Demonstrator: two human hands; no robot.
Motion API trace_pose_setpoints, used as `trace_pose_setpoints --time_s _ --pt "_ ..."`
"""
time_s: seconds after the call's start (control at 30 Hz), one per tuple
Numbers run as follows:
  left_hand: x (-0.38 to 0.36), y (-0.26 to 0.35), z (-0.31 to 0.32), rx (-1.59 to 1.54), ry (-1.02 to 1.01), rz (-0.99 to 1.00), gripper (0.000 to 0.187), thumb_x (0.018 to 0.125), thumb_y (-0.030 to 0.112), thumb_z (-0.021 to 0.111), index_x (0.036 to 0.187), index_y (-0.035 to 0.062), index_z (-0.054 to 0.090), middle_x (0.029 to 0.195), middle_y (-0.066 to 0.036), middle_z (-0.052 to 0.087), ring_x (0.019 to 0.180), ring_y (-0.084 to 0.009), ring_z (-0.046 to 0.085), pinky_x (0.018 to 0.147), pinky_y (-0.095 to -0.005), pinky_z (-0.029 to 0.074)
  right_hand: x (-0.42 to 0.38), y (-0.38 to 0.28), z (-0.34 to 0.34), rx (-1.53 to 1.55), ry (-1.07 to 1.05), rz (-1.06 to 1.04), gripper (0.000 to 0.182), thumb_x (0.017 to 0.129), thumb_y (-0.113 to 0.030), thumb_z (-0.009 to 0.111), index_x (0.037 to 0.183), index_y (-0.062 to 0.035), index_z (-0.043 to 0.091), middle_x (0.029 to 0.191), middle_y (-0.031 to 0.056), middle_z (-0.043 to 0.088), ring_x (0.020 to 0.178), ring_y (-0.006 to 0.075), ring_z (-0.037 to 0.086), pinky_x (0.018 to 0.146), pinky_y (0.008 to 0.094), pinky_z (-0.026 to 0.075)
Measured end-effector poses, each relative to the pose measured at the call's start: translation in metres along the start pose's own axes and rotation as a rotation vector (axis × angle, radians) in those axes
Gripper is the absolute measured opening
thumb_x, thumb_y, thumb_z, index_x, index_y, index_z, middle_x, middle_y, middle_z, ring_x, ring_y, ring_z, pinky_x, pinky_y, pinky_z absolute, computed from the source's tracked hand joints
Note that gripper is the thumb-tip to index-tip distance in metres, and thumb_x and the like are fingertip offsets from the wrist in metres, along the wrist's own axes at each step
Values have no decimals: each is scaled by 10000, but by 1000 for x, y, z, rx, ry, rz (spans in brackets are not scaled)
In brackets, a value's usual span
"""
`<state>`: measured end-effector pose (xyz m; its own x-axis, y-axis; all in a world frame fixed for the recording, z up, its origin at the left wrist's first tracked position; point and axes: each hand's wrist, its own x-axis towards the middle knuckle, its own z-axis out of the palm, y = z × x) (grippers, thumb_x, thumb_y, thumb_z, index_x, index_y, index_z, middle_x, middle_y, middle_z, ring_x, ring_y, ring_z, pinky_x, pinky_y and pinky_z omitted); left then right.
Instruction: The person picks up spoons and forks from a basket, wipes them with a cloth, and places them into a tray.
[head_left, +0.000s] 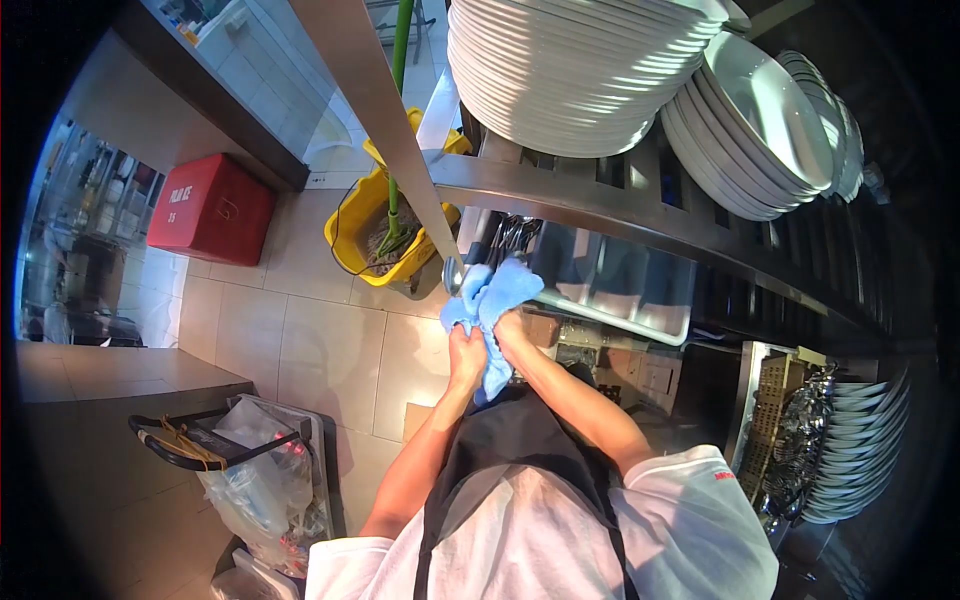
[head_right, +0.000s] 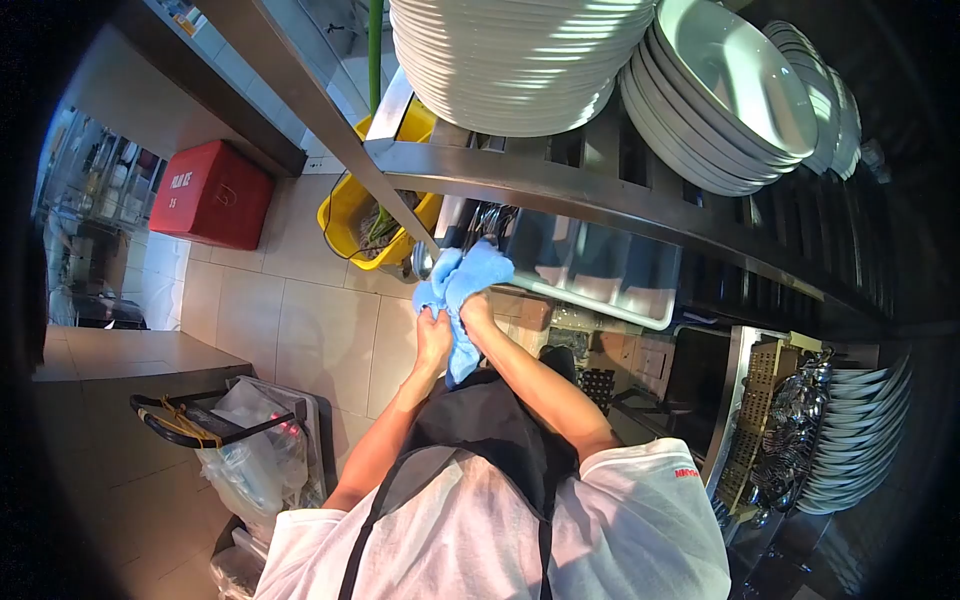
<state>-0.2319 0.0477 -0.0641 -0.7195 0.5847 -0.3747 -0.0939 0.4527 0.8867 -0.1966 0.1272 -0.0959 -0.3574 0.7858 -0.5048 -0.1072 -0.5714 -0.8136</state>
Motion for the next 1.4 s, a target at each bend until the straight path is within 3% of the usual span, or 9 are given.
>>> trace_pose_setpoints --time_s 0.3,0.47,0.7,0.83,0.9,0.97,1.03,1.07,1.4 --pt "13 -33 -11 -380 -139 -234 215 850 184 426 755 32 545 641 14 490 576 -73 427 531 -231 357 74 -15 -42 280 -587 423 159 817 -189 506 874 -61 580 810 66 592 643 177 579 597 312 496" --pt "1 -8 -25 -243 -566 -337 213 850 168 416 798 17 557 717 -32 577 656 -109 541 596 -247 428 37 9 -39 230 -434 234 175 827 -180 498 934 -53 553 852 67 582 700 173 576 609 309 496" --pt "-17 4 -36 -253 -454 -233 201 832 156 444 762 -3 544 658 -59 565 566 -147 524 533 -302 424 39 -27 -38 305 -44 -172 165 828 -115 439 804 -10 564 743 103 585 608 191 570 482 294 465" --pt "-11 17 -18 208 -145 120 235 788 158 491 716 -64 511 570 -195 510 547 -219 528 536 -343 406 35 -30 -36 543 -451 -60 260 843 -201 410 754 -7 559 659 134 575 557 220 567 445 302 453" --pt "0 18 -19 200 -131 115 237 779 165 502 724 -65 515 613 -218 537 596 -261 562 554 -359 411 38 -25 -28 539 -179 87 320 848 -257 380 716 -17 547 623 158 560 543 246 561 441 299 449" --pt "7 20 -15 219 -128 88 237 772 164 504 729 -69 518 674 -256 549 669 -322 578 594 -388 418 30 -26 -16 413 -327 167 273 842 -257 419 728 -41 540 642 111 556 539 212 543 453 291 440" --pt "10 18 -1 375 -31 135 237 773 160 493 743 -74 518 723 -276 552 710 -365 570 628 -413 419 21 -1 0 531 150 89 234 837 -261 456 791 -53 552 725 60 562 589 173 530 505 283 442" --pt "12 14 1 239 -33 158 254 780 165 471 791 -82 526 749 -288 547 725 -396 555 650 -426 416 15 3 -4 354 0 32 223 814 -262 517 894 -59 565 815 19 557 676 133 526 581 290 446" --pt "13 -26 -13 -508 -163 -164 339 874 253 335 1074 1 440 961 -81 512 872 -177 497 762 -302 405 90 -23 -31 29 -314 213 200 796 -207 528 882 -35 583 804 89 598 651 197 591 534 336 493"
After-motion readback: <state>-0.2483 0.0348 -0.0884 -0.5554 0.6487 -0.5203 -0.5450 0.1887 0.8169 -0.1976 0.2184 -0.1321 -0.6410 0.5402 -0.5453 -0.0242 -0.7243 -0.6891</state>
